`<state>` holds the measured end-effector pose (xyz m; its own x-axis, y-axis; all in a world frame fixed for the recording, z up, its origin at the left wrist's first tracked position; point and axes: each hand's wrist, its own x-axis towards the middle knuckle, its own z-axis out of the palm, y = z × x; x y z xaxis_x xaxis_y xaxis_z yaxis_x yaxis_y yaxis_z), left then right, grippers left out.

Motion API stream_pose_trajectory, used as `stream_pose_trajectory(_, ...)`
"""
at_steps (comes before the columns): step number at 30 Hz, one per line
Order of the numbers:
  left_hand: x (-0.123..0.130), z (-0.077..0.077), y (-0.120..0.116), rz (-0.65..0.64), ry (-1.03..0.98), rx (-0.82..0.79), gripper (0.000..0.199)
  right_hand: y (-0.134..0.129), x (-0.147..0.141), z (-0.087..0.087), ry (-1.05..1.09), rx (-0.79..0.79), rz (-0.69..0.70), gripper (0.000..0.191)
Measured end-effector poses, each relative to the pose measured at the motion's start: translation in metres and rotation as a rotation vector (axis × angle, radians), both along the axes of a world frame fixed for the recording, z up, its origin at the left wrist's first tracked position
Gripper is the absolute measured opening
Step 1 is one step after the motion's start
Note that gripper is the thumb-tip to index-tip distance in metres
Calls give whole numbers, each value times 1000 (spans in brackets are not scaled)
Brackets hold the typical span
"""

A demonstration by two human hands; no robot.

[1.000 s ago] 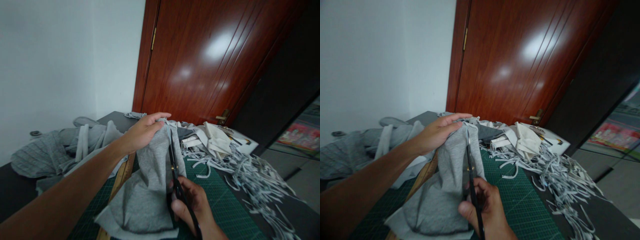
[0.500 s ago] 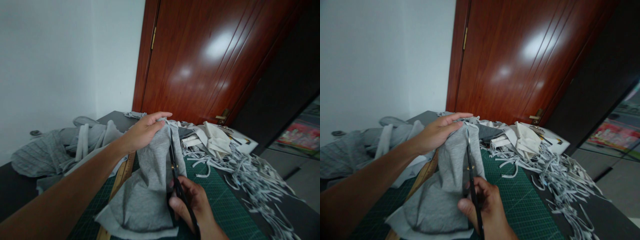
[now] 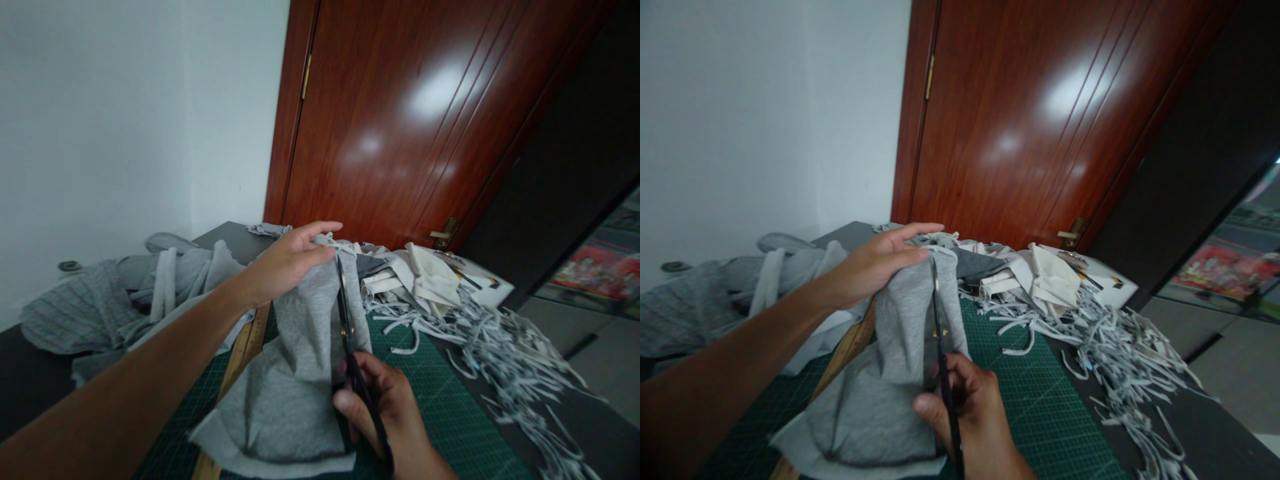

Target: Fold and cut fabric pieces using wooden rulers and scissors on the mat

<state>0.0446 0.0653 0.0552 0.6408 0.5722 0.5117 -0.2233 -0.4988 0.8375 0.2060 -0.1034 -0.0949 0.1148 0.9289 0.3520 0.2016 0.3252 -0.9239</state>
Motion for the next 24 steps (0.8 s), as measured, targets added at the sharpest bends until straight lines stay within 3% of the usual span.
stream_pose_trajectory(4, -1, 0, -2, -107, 41, -119, 76, 0, 0, 2, 12, -1, -9, 38)
stream_pose_trajectory(9, 2, 0, 0, 125, -34, -19, 42, 1, -1, 10, 10, -3, 5, 37)
stream_pose_trajectory(12, 2, 1, 3, 239, -32, 64, 31, 2, -2, 12, 28, 9, 20, 36)
stream_pose_trajectory(24, 8, -2, 5, 243, -27, 137, 24, 4, -2, -1, 39, 23, 21, 35)
